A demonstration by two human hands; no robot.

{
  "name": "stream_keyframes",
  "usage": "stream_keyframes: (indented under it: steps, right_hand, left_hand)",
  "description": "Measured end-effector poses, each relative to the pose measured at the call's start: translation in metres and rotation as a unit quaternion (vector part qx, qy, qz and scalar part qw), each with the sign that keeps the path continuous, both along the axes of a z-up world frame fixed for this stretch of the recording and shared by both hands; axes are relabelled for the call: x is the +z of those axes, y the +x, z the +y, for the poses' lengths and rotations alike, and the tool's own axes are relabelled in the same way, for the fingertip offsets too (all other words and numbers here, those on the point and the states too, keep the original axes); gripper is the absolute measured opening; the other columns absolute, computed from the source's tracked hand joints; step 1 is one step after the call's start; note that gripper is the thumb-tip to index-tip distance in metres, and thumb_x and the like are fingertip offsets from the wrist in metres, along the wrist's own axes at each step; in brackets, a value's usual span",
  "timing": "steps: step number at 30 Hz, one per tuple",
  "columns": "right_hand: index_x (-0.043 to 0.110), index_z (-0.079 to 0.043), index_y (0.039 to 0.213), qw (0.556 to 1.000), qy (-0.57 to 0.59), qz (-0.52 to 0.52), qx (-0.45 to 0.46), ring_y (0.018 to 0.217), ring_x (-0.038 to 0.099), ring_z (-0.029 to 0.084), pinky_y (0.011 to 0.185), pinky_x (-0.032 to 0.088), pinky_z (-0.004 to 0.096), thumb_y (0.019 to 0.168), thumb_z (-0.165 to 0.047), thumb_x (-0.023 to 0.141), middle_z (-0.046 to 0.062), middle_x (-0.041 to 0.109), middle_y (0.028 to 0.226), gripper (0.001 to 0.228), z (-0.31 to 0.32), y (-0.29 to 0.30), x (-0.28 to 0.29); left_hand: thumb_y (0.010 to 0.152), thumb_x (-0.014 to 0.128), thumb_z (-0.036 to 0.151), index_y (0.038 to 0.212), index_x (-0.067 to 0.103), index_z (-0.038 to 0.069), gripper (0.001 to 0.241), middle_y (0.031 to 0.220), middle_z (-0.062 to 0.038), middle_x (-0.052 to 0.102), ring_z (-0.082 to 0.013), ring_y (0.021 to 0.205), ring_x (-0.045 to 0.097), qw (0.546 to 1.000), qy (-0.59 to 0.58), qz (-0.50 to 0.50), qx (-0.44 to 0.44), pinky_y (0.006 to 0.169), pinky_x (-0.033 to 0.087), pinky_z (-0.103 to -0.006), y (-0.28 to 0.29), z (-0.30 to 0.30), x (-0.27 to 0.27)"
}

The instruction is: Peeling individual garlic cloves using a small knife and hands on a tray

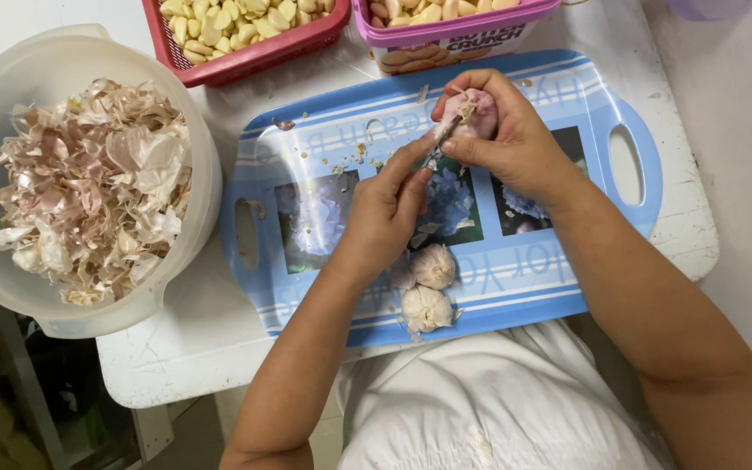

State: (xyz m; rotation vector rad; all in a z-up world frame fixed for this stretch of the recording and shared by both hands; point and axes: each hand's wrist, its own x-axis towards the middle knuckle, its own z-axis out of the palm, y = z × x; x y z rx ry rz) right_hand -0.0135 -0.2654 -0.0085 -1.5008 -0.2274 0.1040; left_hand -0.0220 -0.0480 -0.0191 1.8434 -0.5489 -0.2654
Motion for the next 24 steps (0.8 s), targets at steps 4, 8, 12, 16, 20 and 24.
stream_keyframes:
  steps: [4,8,12,16,20,24]
  right_hand:
    - [0.047,-0.013,0.137,0.991,-0.13,0.019,-0.005,0.09,0.055,0.008,0.076,0.047,0.022,0.098,0.0,0.073,0.001,0.057,0.114,0.048,0.006,0.0,0.011]
    - [0.052,-0.005,0.14,1.0,-0.012,0.011,-0.018,0.089,0.066,0.009,0.076,0.058,0.023,0.087,0.002,0.083,0.007,0.066,0.111,0.061,0.014,0.004,-0.038]
    - [0.051,-0.005,0.14,1.0,0.014,0.008,-0.003,0.094,0.065,0.009,0.081,0.057,0.025,0.09,0.003,0.081,0.006,0.064,0.11,0.059,0.017,0.006,-0.05]
    - [0.051,-0.004,0.142,0.998,0.065,0.018,-0.01,0.094,0.068,0.009,0.083,0.058,0.026,0.089,0.005,0.08,0.007,0.068,0.113,0.06,0.021,0.004,-0.05]
    - [0.049,-0.003,0.143,0.993,0.113,0.024,-0.023,0.096,0.071,0.012,0.084,0.06,0.026,0.091,0.009,0.076,0.009,0.068,0.112,0.06,0.034,0.003,-0.046]
    - [0.049,-0.005,0.143,0.977,0.197,0.052,-0.056,0.09,0.072,0.009,0.076,0.06,0.021,0.088,0.007,0.076,0.006,0.068,0.112,0.062,0.05,-0.007,-0.041]
  left_hand:
    - [0.114,0.051,0.02,0.164,0.036,0.03,0.053,0.08,-0.004,0.069,-0.0213,0.069,0.067,0.996,0.082,-0.019,-0.024,0.075,0.053,-0.0334,0.007,0.007,0.005]
    - [0.114,0.049,0.012,0.167,0.032,0.016,0.056,0.132,-0.03,0.072,-0.0518,0.112,0.072,0.995,0.053,-0.081,-0.005,0.091,0.058,-0.0625,0.002,0.006,-0.002]
    - [0.115,0.047,0.013,0.166,0.038,0.02,0.052,0.14,-0.026,0.07,-0.0498,0.125,0.068,0.996,0.033,-0.086,0.016,0.101,0.057,-0.0596,0.001,0.001,-0.005]
    - [0.115,0.049,0.014,0.161,0.047,0.022,0.047,0.133,-0.024,0.074,-0.0473,0.121,0.07,0.992,0.037,-0.105,0.057,0.098,0.059,-0.0584,-0.004,-0.006,-0.005]
    - [0.117,0.048,0.017,0.16,0.049,0.024,0.044,0.14,-0.019,0.073,-0.0383,0.133,0.068,0.995,-0.065,-0.025,0.071,0.109,0.057,-0.0507,0.002,-0.008,-0.014]
    - [0.118,0.043,0.018,0.16,0.05,0.024,0.043,0.068,-0.002,0.051,-0.0105,0.051,0.045,0.949,-0.24,0.196,0.055,0.038,0.036,-0.0235,0.004,-0.011,-0.024]
